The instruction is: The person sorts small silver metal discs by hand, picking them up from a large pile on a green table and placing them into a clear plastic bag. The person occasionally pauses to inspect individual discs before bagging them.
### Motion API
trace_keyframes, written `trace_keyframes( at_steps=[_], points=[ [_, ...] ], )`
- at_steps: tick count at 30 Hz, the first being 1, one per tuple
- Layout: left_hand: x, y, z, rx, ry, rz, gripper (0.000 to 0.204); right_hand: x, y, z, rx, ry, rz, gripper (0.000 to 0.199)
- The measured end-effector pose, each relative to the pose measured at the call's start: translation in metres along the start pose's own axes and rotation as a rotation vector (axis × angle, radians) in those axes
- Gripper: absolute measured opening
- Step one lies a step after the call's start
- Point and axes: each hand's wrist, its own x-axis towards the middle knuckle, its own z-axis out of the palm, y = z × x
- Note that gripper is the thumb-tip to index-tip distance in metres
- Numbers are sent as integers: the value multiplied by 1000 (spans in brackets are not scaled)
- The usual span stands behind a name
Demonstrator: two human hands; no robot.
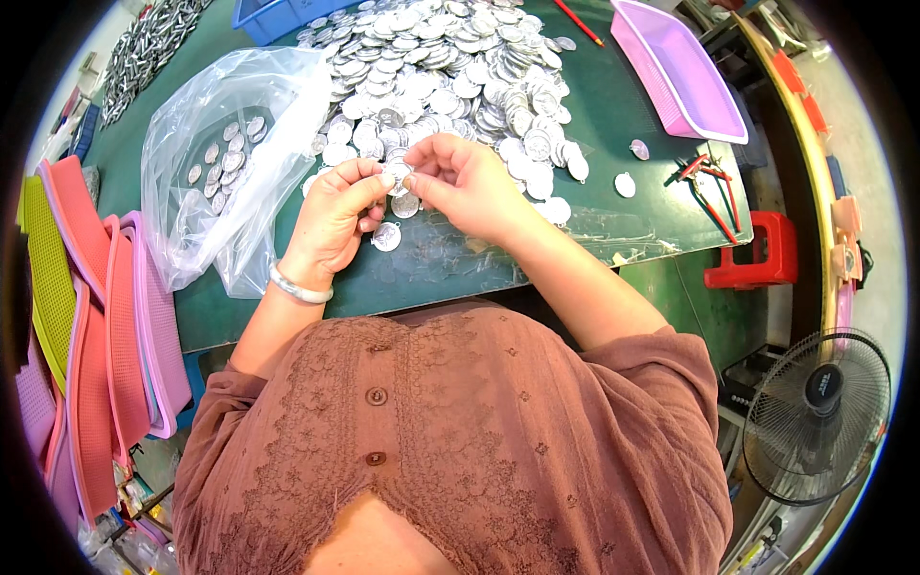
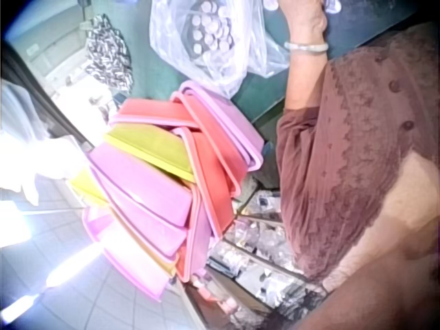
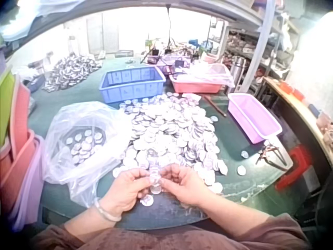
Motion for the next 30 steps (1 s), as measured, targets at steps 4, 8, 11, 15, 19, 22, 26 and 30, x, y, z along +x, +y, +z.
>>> trace_keyframes(
  at_steps=[4,8,11,15,19,22,26,30],
  points=[
    [-2,1,2,30,18,-8,4,-1,-7,0,-431,49,-460,15],
    [-2,2,4,62,0,-17,4,-3,-11,-4,-626,-11,-551,18],
    [-3,2,4,108,-19,-21,3,-7,-7,-5,-661,28,-551,17],
    [-4,0,7,120,-41,-35,3,-12,-6,-4,-623,42,-555,13],
    [-3,-2,7,48,-108,-77,4,-23,-5,-6,-527,84,-518,10],
    [-4,1,18,92,-105,-97,4,-32,-4,-10,-420,135,-474,11],
    [-1,3,29,123,-160,-155,4,-42,0,-18,-197,187,-359,7],
    [-2,2,53,99,-212,-178,14,-58,3,-44,-5,212,-228,7]
  ],
)
